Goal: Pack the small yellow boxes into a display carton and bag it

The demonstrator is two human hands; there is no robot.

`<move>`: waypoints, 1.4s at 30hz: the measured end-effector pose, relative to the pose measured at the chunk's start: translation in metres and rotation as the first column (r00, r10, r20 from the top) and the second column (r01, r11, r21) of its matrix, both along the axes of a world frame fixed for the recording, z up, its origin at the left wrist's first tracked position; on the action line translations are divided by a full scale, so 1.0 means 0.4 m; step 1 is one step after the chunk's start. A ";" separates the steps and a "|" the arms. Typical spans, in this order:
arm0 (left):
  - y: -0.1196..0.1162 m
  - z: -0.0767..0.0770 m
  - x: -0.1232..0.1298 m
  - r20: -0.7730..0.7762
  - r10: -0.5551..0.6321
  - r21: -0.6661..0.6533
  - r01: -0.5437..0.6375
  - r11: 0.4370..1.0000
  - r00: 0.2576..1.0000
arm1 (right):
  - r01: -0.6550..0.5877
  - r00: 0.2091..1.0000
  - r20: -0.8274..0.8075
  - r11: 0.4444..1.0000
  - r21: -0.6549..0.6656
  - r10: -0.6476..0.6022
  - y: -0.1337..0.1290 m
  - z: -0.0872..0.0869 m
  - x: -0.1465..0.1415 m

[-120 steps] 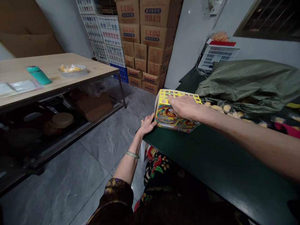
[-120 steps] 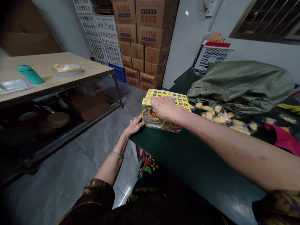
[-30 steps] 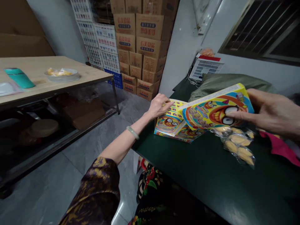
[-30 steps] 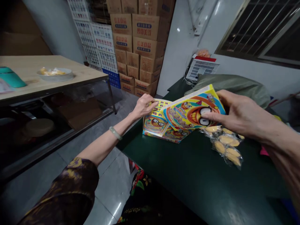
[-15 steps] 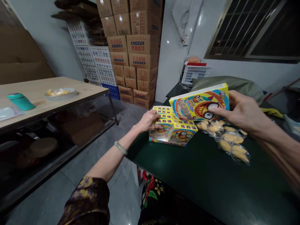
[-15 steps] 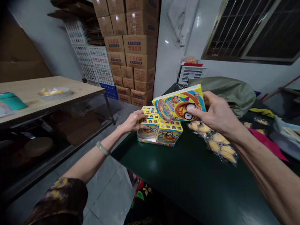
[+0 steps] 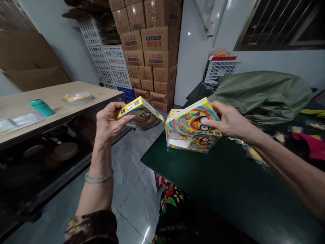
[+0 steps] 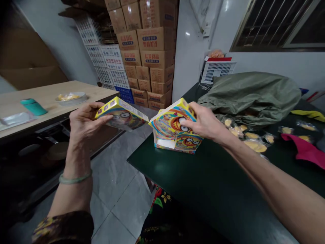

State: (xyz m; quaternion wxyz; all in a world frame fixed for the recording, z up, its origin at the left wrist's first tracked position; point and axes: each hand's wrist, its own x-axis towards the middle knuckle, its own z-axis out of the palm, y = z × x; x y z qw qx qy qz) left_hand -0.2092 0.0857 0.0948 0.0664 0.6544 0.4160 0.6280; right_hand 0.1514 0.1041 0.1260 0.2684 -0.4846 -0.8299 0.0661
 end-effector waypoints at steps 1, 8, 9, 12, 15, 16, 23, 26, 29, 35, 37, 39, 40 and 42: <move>-0.002 -0.004 -0.006 0.031 0.016 0.004 -0.016 1.000 0.999 | 0.021 0.994 0.103 1.000 0.009 -0.021 0.002 -0.007 -0.024; 0.016 -0.018 0.013 0.149 0.049 0.120 -0.068 0.990 0.988 | 0.078 0.796 0.598 0.996 0.047 -0.091 -0.001 -0.029 -0.172; 0.021 -0.017 0.020 0.153 0.045 0.144 -0.067 0.987 0.987 | 0.066 0.777 0.625 0.997 0.032 -0.071 0.000 -0.037 -0.183; 0.038 -0.016 0.047 0.149 0.016 0.176 -0.042 0.983 0.989 | 0.053 0.748 0.664 0.998 -0.022 -0.025 0.007 -0.068 -0.204; 0.058 -0.017 0.078 0.120 -0.026 0.170 0.006 0.985 0.992 | 0.063 0.736 0.677 0.997 -0.050 -0.012 0.017 -0.099 -0.214; 0.064 -0.018 0.087 0.107 -0.042 0.172 0.023 0.985 0.993 | 0.053 0.733 0.680 0.997 -0.059 0.001 0.022 -0.106 -0.215; 0.103 -0.028 0.134 0.037 -0.138 0.125 0.133 0.983 0.990 | -0.017 0.706 0.703 0.994 -0.110 0.090 0.069 -0.126 -0.206; 0.116 -0.024 0.150 0.008 -0.188 0.075 0.187 0.979 0.982 | -0.038 0.708 0.701 0.995 -0.094 0.093 0.065 -0.141 -0.202; 0.126 -0.014 0.168 -0.058 -0.230 0.006 0.231 0.973 0.971 | -0.037 0.723 0.689 0.998 -0.043 0.057 0.047 -0.164 -0.203; 0.150 0.002 0.202 -0.230 -0.239 -0.043 0.235 0.971 0.943 | 0.036 0.777 0.616 0.986 0.164 -0.131 0.013 -0.217 -0.218; 0.163 -0.002 0.212 -0.244 -0.253 -0.069 0.244 0.967 0.936 | 0.081 0.816 0.530 0.954 0.290 -0.230 0.002 -0.246 -0.219; 0.175 -0.012 0.221 -0.254 -0.290 -0.106 0.272 0.957 0.923 | 0.113 0.858 0.401 0.878 0.465 -0.322 -0.009 -0.282 -0.212; 0.180 -0.018 0.225 -0.260 -0.313 -0.126 0.290 0.949 0.913 | 0.120 0.875 0.335 0.828 0.548 -0.348 -0.015 -0.301 -0.203; 0.186 -0.030 0.234 -0.288 -0.359 -0.162 0.324 0.932 0.888 | 0.121 0.905 0.236 0.746 0.655 -0.355 -0.025 -0.332 -0.178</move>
